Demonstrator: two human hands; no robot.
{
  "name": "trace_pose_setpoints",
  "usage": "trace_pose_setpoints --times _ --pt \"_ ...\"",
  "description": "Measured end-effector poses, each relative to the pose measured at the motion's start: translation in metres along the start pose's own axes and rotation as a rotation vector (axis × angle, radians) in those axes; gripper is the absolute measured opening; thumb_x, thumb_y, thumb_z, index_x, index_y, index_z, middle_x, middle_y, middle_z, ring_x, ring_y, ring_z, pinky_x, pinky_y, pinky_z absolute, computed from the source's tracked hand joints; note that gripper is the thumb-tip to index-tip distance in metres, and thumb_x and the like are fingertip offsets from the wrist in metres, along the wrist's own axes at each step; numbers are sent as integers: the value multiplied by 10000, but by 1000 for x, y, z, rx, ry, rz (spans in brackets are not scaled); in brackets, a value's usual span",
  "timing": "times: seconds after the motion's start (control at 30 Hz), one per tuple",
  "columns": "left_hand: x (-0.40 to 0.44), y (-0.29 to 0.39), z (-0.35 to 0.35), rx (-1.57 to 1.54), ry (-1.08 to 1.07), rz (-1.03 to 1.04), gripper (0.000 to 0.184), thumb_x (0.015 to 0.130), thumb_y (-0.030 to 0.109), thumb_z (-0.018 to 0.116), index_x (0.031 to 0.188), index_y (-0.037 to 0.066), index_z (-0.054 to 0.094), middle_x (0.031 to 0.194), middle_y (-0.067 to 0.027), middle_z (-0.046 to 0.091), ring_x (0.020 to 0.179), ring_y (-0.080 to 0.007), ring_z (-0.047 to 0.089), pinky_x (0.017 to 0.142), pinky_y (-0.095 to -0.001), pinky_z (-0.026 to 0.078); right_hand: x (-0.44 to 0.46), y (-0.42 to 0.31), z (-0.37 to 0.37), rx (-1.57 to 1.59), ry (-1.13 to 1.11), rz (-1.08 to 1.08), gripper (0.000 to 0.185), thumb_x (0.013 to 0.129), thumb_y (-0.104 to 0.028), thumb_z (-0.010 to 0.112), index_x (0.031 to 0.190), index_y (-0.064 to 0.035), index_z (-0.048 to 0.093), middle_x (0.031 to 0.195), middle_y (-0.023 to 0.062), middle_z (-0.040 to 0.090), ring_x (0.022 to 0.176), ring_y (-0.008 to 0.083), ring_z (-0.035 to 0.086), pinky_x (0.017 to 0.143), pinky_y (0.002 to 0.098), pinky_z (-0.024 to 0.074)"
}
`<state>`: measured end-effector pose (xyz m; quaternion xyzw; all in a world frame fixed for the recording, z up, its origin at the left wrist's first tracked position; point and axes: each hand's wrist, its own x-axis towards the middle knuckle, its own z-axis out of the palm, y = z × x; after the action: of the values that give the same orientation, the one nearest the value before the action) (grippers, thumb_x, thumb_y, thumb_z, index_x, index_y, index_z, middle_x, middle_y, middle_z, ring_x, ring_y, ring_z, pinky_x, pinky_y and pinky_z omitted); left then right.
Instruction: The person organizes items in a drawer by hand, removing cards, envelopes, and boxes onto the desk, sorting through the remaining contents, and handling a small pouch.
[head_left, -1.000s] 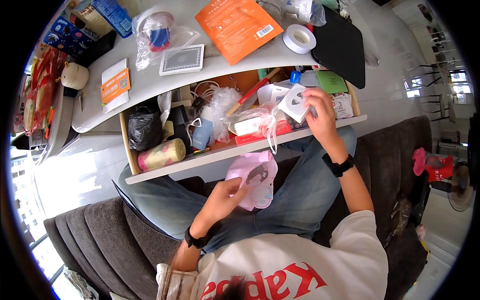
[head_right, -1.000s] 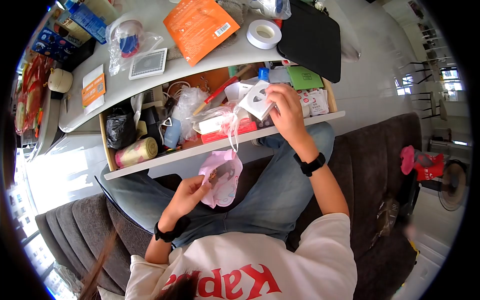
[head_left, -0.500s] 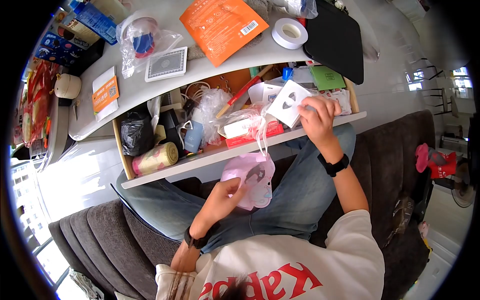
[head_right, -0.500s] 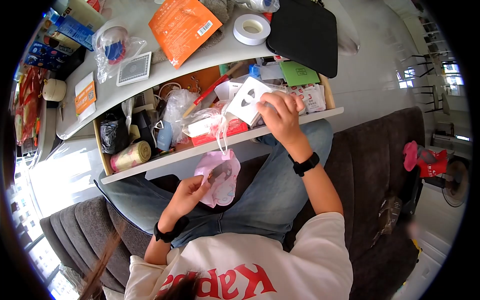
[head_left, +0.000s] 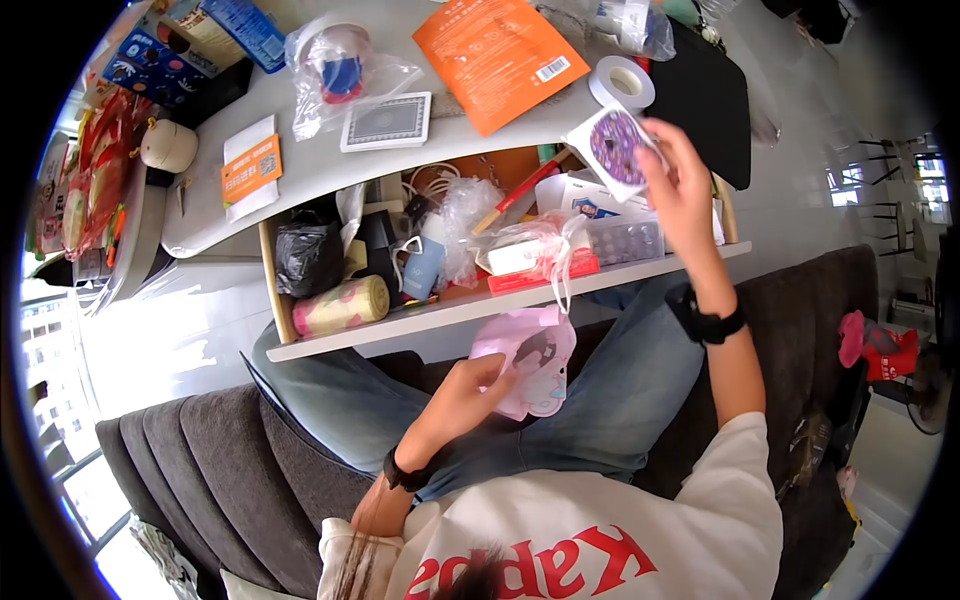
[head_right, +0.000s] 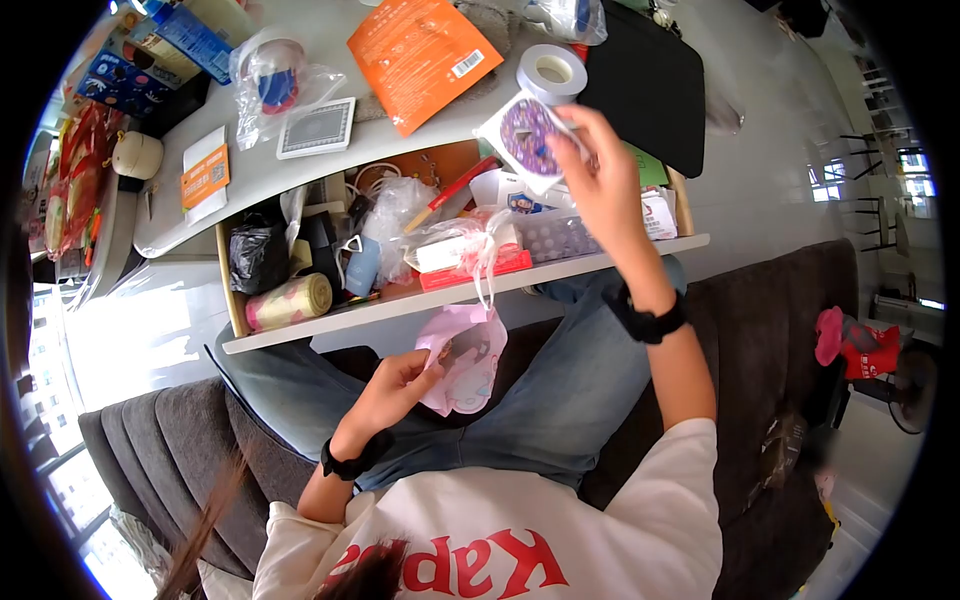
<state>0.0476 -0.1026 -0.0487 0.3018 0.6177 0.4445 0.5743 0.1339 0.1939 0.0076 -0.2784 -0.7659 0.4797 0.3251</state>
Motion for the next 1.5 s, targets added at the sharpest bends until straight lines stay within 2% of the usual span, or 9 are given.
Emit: trace_pose_setpoints --times 0.27,0.37,0.5,0.67,0.77,0.97,1.0,1.2,1.5 --pt "-8 -3 -5 -32 17 -23 224 912 167 534 919 -52 581 707 -120 583 668 -121 523 661 -300 456 52 10 31 98 -67 157 221 879 -112 593 996 -9 437 889 110 594 469 81 507 418 224 376" --pt "-7 0 -5 -67 -17 -6 198 938 127 516 949 -62 574 769 69 476 707 -21 393 602 -202 372 62 16 42 244 -29 157 188 881 -86 577 994 27 478 998 135 568 551 149 617 492 242 491" --pt "-4 6 -5 -37 -12 -36 227 915 165 527 965 -48 589 747 -103 613 692 -115 535 677 -295 459 75 17 59 283 -100 178 128 877 -11 533 967 80 536 1001 140 572 736 216 677 649 267 565" --pt "-5 5 -4 -7 -23 -49 223 912 164 529 969 -43 589 744 -133 609 680 -129 538 677 -297 459 91 30 63 -328 -19 -147 151 809 -44 598 955 -4 596 1246 227 477 769 234 660 700 320 528" --pt "-7 6 -6 -48 -20 -17 194 938 125 516 938 -62 570 743 65 469 682 -31 383 582 -214 368 80 13 50 -570 -19 -244 169 785 -83 632 950 -50 619 1338 238 393 713 254 633 709 346 504" --pt "-14 22 -23 80 -86 8 203 916 123 526 959 -70 572 703 -4 504 665 -55 411 595 -237 399 45 -30 38 -601 208 -547 110 796 -72 628 889 -38 581 948 102 534 698 296 584 586 376 485" --pt "-17 27 -26 84 -83 16 235 902 192 532 928 -36 582 653 -146 559 579 -165 484 601 -327 441 36 -31 37 -603 168 -578 98 791 -46 623 869 -20 569 909 104 545 693 296 577 581 375 478" --pt "-22 37 -38 -13 -82 29 222 888 188 549 929 -27 580 615 -118 538 537 -133 460 542 -291 425 4 17 72 -700 -712 -398 135 879 -109 517 961 -17 573 1000 137 575 902 288 564 766 373 458" --pt "-14 35 -39 111 -78 55 247 864 188 568 792 -45 530 665 -228 523 561 -358 451 558 -370 413 55 71 93 -916 -968 99 243 892 -180 456 1001 5 570 973 229 610 899 396 575 804 450 454"
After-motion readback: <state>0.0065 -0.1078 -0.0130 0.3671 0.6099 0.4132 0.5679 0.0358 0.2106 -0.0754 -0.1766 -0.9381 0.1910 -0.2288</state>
